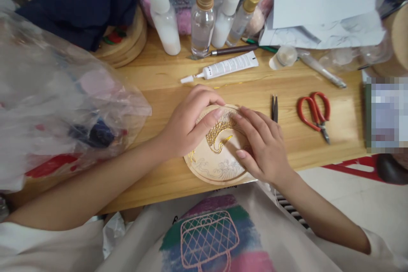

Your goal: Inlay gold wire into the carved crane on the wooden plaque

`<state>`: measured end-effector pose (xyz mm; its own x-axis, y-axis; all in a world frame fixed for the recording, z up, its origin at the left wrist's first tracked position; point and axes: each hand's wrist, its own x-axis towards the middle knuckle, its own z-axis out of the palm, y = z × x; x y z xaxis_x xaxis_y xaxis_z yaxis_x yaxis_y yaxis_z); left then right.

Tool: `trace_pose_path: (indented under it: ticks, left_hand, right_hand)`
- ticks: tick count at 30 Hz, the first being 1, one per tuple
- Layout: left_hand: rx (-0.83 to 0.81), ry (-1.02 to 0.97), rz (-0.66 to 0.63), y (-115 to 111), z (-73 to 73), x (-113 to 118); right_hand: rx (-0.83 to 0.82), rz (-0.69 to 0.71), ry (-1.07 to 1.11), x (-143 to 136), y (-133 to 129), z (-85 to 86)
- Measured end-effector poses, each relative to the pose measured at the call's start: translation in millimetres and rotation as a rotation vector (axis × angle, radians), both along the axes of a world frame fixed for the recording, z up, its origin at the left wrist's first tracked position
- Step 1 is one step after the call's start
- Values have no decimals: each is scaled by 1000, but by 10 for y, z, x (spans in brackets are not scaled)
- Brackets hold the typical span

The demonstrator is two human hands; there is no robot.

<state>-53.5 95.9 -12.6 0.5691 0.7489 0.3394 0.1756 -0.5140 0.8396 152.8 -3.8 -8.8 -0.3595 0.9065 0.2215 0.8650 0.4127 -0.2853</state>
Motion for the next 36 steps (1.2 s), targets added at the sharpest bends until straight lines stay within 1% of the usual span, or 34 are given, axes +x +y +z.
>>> trace_pose_path:
  ticks: [6, 18, 25, 36]
  left_hand:
    - [2, 8, 7, -2, -8, -2]
    - [26, 2, 2, 2, -6, 4]
    - [22, 11, 4, -1, -12, -3]
    - [45, -6, -6, 8, -15, 1]
  right_hand:
    - [-22, 4, -46, 2, 10, -6]
    - [9, 5, -83, -2, 13, -7]
    - [-7, -2, -39, -2, 9, -2]
    - [8, 21, -103, -3, 16, 18]
